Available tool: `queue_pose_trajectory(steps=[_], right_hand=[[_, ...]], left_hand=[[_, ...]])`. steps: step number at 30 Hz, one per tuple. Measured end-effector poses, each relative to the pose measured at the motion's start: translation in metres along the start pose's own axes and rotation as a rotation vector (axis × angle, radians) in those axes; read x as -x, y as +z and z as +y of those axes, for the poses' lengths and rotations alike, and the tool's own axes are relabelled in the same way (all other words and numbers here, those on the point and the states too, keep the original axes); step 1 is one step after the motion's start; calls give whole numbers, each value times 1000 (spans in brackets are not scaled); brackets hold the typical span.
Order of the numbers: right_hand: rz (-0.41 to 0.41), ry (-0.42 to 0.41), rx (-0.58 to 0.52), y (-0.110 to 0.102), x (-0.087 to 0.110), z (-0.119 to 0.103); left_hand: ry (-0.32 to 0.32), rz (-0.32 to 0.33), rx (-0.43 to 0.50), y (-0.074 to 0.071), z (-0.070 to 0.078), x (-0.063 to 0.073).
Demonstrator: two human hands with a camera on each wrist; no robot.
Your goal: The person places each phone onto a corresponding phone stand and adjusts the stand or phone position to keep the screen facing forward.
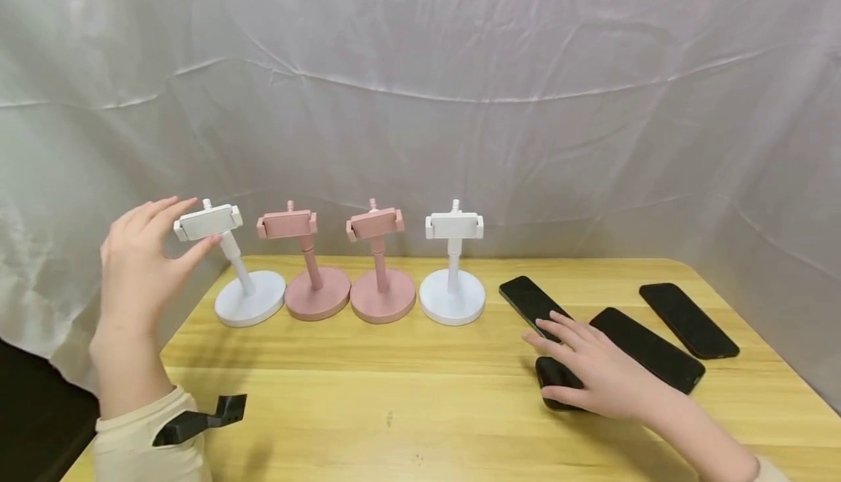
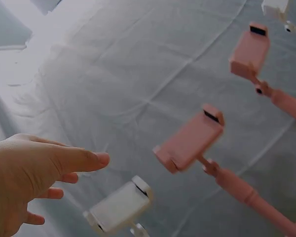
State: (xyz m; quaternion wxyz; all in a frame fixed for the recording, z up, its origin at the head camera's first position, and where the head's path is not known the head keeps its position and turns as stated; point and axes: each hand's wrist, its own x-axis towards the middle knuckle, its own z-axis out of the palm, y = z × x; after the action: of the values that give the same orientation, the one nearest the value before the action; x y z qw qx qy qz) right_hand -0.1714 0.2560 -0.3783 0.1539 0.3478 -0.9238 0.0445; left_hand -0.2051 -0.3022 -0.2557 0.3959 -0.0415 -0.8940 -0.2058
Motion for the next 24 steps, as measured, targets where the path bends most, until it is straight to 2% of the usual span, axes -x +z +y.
queue_pose_trajectory(steps=[9, 14, 19, 24], right_hand=[[-32, -49, -47, 3, -4, -3], [-69, -29, -69, 2, 0, -2], [-148, 1, -109, 2, 3, 2], [-226, 28, -156, 2, 6, 7]], left_hand=[[-65, -91, -23, 16, -16, 0], [-100, -130, -28, 21, -16, -2], [-123, -144, -36, 24, -19, 1], [-134, -123, -35, 28, -24, 2]])
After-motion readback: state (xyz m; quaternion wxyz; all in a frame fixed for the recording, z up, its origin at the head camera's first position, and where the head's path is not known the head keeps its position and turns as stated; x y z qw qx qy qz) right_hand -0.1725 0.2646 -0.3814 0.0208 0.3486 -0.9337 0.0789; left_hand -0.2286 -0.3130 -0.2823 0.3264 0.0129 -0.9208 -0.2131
